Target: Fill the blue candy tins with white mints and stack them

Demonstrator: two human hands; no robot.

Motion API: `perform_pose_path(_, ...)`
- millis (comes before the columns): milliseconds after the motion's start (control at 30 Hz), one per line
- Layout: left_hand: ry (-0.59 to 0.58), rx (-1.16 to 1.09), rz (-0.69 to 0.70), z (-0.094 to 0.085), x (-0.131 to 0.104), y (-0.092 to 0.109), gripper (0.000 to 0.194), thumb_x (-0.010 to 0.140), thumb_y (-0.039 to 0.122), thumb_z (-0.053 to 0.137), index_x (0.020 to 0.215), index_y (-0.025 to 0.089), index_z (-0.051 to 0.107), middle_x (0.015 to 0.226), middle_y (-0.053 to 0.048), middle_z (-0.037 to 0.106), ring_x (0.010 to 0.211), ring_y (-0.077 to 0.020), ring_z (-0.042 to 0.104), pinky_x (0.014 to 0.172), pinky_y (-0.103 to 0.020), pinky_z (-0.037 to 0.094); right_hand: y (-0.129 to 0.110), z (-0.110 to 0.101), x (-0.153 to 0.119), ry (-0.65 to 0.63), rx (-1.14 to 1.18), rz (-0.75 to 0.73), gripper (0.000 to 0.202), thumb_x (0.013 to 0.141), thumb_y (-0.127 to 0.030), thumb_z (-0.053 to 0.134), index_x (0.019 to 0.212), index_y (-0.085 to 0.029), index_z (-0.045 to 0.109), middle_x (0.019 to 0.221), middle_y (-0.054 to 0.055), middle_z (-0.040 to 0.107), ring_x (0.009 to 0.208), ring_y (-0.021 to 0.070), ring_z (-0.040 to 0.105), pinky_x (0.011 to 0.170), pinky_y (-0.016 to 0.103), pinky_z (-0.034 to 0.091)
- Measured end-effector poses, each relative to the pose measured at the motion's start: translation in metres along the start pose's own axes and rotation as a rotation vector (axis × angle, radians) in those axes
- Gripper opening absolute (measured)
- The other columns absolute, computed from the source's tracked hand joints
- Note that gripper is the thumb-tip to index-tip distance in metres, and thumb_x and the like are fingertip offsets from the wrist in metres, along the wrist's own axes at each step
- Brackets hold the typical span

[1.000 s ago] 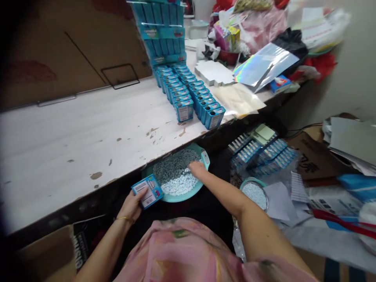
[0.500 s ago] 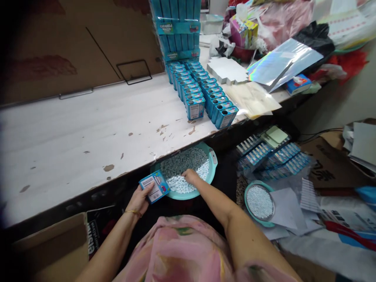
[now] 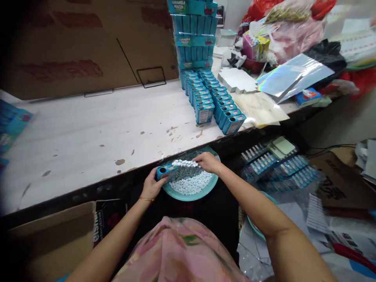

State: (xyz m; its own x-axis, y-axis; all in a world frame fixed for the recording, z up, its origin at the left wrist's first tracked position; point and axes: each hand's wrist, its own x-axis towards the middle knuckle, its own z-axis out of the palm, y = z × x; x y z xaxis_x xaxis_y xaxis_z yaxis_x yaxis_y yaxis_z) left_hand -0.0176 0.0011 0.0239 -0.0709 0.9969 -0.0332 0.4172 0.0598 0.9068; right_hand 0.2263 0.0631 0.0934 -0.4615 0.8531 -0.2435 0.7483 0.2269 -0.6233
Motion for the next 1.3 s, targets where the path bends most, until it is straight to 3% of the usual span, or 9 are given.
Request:
perform_pose_path(300, -0.055, 0.219, 0.200, 0.028, 0.003, 0.000, 0.033, 0.066, 0.023, 0.054, 0.099, 0.018, 0.053, 0.097, -0.005, 0.057, 0.093, -0.0200, 0.052, 0.084, -0.034, 0.040, -0.070, -0.018, 0.006, -0.152, -0.637, 0.021, 0.029, 0.071, -0.014, 0.046, 0.092, -0.022, 0.065, 0.092, 0.009, 0.065, 0.086, 0.0204, 0.059, 0.072, 0.028, 0.042)
perform_pose_path(533, -0.066, 0.235, 0.206, 0.033, 0.003, -0.002, 0.032, 0.067, 0.023, 0.054, 0.099, 0.018, 0.052, 0.098, -0.006, 0.057, 0.093, -0.0201, 0.052, 0.084, -0.034, 0.040, -0.111, -0.018, 0.004, -0.152, -0.771, -0.058, 0.028, 0.079, -0.014, 0.039, 0.096, -0.010, 0.061, 0.091, 0.017, 0.063, 0.090, 0.0214, 0.058, 0.074, 0.031, 0.043)
perform_pose_path(633, -0.029, 0.171, 0.157, 0.026, 0.001, -0.003, 0.034, 0.066, 0.027, 0.056, 0.098, 0.017, 0.052, 0.097, -0.006, 0.057, 0.092, -0.0197, 0.053, 0.084, -0.033, 0.040, -0.092, -0.026, -0.001, -0.119, -0.758, -0.009, 0.028, 0.080, -0.014, 0.038, 0.094, -0.013, 0.062, 0.090, 0.015, 0.063, 0.089, 0.0220, 0.058, 0.074, 0.031, 0.043)
perform_pose_path(733, 0.055, 0.090, 0.075, 0.011, -0.003, -0.009, 0.038, 0.065, 0.033, 0.058, 0.099, 0.017, 0.050, 0.094, -0.005, 0.058, 0.088, -0.0182, 0.054, 0.082, -0.032, 0.041, -0.046, -0.018, -0.002, -0.136, -0.657, 0.125, 0.030, 0.077, -0.012, 0.040, 0.095, -0.021, 0.062, 0.095, 0.010, 0.062, 0.090, 0.0215, 0.057, 0.074, 0.031, 0.042)
perform_pose_path(867, 0.137, 0.020, -0.028, -0.005, -0.009, -0.015, 0.042, 0.064, 0.038, 0.059, 0.100, 0.018, 0.050, 0.089, -0.002, 0.059, 0.082, -0.0166, 0.056, 0.079, -0.031, 0.043, 0.012, 0.038, 0.007, -0.145, -0.514, 0.290, 0.036, 0.077, -0.006, 0.035, 0.099, -0.017, 0.061, 0.103, 0.013, 0.058, 0.096, 0.0208, 0.054, 0.076, 0.028, 0.041)
perform_pose_path(967, 0.162, -0.008, -0.063, -0.009, -0.011, -0.017, 0.044, 0.062, 0.039, 0.060, 0.099, 0.018, 0.050, 0.088, -0.002, 0.059, 0.080, -0.0165, 0.056, 0.078, -0.031, 0.043, 0.026, 0.092, 0.012, -0.163, -0.455, 0.279, 0.035, 0.079, -0.005, 0.032, 0.097, -0.012, 0.061, 0.101, 0.016, 0.059, 0.095, 0.0213, 0.054, 0.076, 0.028, 0.041)
perform_pose_path(1067, 0.201, -0.033, -0.091, -0.010, -0.011, -0.017, 0.046, 0.061, 0.040, 0.061, 0.099, 0.017, 0.051, 0.088, -0.003, 0.059, 0.080, -0.0169, 0.056, 0.079, -0.032, 0.043, 0.028, 0.125, 0.016, -0.203, -0.342, 0.204, 0.032, 0.077, -0.008, 0.038, 0.096, -0.016, 0.063, 0.099, 0.011, 0.061, 0.095, 0.0206, 0.054, 0.077, 0.027, 0.041)
perform_pose_path(1167, 0.210, -0.051, -0.107, -0.010, -0.009, -0.016, 0.046, 0.060, 0.039, 0.062, 0.098, 0.016, 0.051, 0.087, -0.004, 0.059, 0.080, -0.0170, 0.056, 0.079, -0.032, 0.044, 0.037, 0.132, 0.020, -0.230, -0.210, 0.141, 0.039, 0.070, -0.004, 0.043, 0.096, -0.022, 0.064, 0.098, 0.003, 0.064, 0.094, 0.0174, 0.055, 0.077, 0.024, 0.041)
perform_pose_path(1300, 0.202, -0.091, -0.102, -0.013, -0.008, -0.017, 0.045, 0.060, 0.039, 0.063, 0.096, 0.016, 0.051, 0.086, -0.003, 0.060, 0.079, -0.0167, 0.056, 0.078, -0.032, 0.044, 0.052, 0.113, 0.019, -0.221, -0.061, 0.112, 0.041, 0.066, -0.003, 0.043, 0.096, -0.021, 0.065, 0.093, 0.000, 0.066, 0.087, 0.0137, 0.058, 0.074, 0.020, 0.043)
